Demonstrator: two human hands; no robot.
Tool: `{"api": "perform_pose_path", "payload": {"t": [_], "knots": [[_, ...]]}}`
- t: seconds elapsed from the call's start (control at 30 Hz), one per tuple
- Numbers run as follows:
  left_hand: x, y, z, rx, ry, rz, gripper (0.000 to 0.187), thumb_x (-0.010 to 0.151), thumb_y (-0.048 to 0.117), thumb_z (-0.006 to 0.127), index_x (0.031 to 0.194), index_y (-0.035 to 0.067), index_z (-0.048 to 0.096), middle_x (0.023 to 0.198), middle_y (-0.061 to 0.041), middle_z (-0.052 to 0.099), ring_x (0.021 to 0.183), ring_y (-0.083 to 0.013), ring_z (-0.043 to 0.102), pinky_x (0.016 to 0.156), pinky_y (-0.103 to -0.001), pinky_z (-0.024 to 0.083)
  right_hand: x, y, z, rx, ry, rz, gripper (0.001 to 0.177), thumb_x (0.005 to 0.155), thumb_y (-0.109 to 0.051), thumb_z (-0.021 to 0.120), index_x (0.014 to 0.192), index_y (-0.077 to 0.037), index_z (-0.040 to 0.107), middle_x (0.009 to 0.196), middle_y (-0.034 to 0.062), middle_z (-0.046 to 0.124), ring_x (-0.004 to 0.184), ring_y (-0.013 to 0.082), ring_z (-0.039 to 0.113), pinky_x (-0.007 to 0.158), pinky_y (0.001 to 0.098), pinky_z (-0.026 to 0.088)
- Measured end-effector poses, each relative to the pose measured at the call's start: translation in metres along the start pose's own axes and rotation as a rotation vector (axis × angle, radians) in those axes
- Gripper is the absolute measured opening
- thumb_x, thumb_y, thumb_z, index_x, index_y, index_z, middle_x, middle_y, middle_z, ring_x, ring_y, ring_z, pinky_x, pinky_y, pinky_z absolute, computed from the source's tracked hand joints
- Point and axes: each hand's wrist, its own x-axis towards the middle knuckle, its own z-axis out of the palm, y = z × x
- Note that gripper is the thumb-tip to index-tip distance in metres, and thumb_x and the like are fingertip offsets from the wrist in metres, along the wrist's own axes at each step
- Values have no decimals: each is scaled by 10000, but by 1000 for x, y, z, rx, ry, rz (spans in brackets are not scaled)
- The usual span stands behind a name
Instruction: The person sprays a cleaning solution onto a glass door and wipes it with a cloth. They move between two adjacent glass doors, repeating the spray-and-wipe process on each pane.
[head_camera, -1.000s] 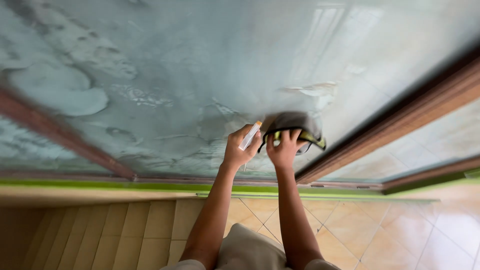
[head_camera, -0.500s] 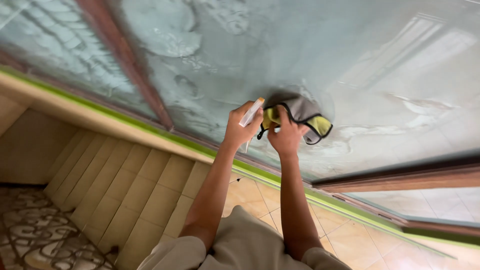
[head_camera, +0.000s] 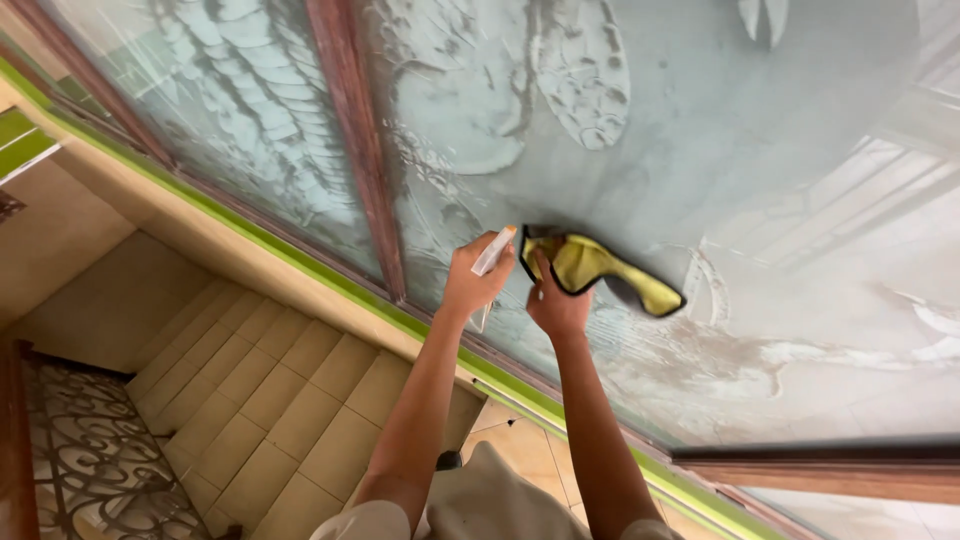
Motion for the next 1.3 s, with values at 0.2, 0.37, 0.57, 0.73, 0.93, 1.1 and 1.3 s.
{"api": "perform_pose_path", "payload": {"t": [0.2, 0.37, 0.57, 0.73, 0.93, 1.1, 1.3], "knots": [[11, -4, -32, 24, 82, -36, 94, 813, 112, 695, 723, 135, 686, 490, -104, 540, 487, -153, 534, 494, -339, 446, 34, -15, 0, 181, -164, 110, 593, 797, -131, 646, 1359, -320, 647, 1031, 79, 703, 890, 322, 737, 670, 441, 572], [23, -12, -40, 46, 105, -8, 112, 808, 133, 705, 704, 155, 670, 491, -109, 549, 459, -165, 549, 476, -324, 454, 68, -46, 32, 161, -47, -66, 624, 751, -151, 641, 1359, -289, 659, 937, 54, 693, 906, 282, 718, 776, 424, 589], [32, -38, -64, 74, 118, -7, 73, 814, 151, 700, 746, 127, 686, 505, -156, 551, 466, -209, 555, 476, -365, 445, 68, -44, 36, 150, -613, 105, 174, 893, -346, 585, 878, -211, 694, 561, 51, 615, 589, 381, 701, 492, 521, 521], [40, -27, -77, 191, 136, -76, 111, 815, 202, 714, 724, 146, 682, 489, -157, 564, 456, -273, 611, 491, -378, 479, 81, -72, 47, 219, -378, -9, 330, 856, -215, 592, 1155, -228, 733, 745, 105, 671, 761, 392, 732, 566, 520, 575], [52, -15, -98, 123, 186, -337, 234, 842, 326, 668, 728, 122, 660, 502, -107, 621, 511, -244, 634, 549, -387, 490, 46, -76, 57, 65, -545, 25, 338, 859, -344, 580, 564, -186, 528, 480, 32, 563, 483, 322, 663, 420, 432, 491], [54, -6, -109, 195, 176, -428, 187, 822, 357, 678, 781, 176, 702, 518, -110, 639, 580, -241, 698, 593, -369, 540, 39, -42, -8, 80, -213, -36, 613, 728, -226, 673, 1331, -331, 646, 590, 86, 544, 577, 395, 683, 522, 527, 563], [53, -28, -55, 235, 173, -433, 185, 844, 362, 651, 857, 188, 712, 621, -185, 663, 675, -384, 702, 677, -486, 533, 85, -57, -30, 192, -291, 54, 516, 906, -145, 521, 1387, -300, 623, 728, 150, 617, 603, 404, 678, 441, 470, 529]]}}
